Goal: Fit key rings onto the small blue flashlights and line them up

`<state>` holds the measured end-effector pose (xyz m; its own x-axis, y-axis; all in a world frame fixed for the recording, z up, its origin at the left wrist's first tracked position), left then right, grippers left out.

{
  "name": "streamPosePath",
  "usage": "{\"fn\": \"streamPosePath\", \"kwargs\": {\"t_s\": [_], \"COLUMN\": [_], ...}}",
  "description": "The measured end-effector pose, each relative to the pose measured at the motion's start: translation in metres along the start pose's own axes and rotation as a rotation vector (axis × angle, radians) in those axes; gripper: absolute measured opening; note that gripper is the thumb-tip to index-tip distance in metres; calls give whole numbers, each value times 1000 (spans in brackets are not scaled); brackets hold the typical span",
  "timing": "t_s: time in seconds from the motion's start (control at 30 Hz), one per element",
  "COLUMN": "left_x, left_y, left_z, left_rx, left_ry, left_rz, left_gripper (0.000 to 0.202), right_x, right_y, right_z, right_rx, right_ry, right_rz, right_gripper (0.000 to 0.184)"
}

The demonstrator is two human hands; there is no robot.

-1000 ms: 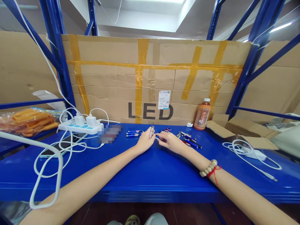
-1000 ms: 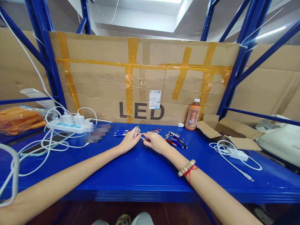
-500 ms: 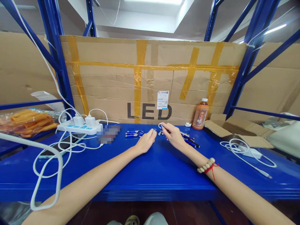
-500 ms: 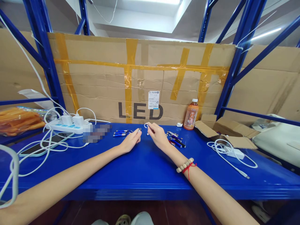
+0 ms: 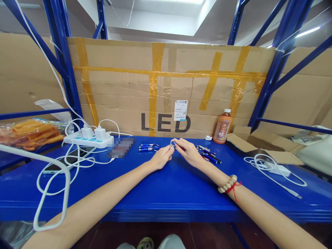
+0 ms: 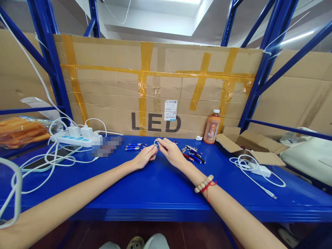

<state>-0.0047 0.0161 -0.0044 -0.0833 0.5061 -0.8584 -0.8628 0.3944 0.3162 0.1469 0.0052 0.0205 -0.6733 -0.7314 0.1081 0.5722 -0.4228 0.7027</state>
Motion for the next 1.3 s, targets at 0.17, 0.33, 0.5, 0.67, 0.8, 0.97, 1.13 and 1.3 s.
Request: {"fn": "streamPosePath", "kwargs": {"t_s": [0.17, 0.33, 0.5, 0.67, 0.8, 0.97, 1.13, 1.3], "left_x": [-1, -1, -7, -12, -8, -10, -18, -19], "left_y": [3, 6, 3, 1, 9, 16, 16, 16], "left_z": [1, 2, 0, -2, -1, -1, -1, 1], "left_rx": [-37, -187, -172, -58, -67, -69, -79, -109], "left_ry": [-75, -26, 79, 157, 241, 245, 279, 345], "left_rz": [38, 363, 665, 985, 1148, 1288, 1373, 1328], "left_gripper": [31, 22, 23, 29, 29, 28, 31, 30], "right_x": [-2, -12, -20, -22, -30, -46, -45, -37], "right_y": [1, -1, -2, 3, 19, 37, 40, 33], "right_z": [1, -2, -5, -5, -3, -7, -9, -7], "right_rx": [50, 152, 300, 294, 164, 187, 317, 420], "right_ry": [-18, -43, -46, -212, -431, -596, -649, -635], "right_rz": [-16, -104, -183, -261, -410, -552, -622, -610], "right_gripper": [28, 31, 30, 29, 28, 27, 20, 21]}}
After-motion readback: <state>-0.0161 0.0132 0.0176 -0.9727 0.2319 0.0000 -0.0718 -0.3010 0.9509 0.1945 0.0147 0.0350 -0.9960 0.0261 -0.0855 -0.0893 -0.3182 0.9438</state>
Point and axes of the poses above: each hand's wrist, its own z-axis towards the middle knuckle, its own y-axis out of the back of the hand, x = y × z, the point moved 1 cm from there along z, towards the middle knuckle, and after that the axes turned 11 degrees about -z, right-handed, at the moved point
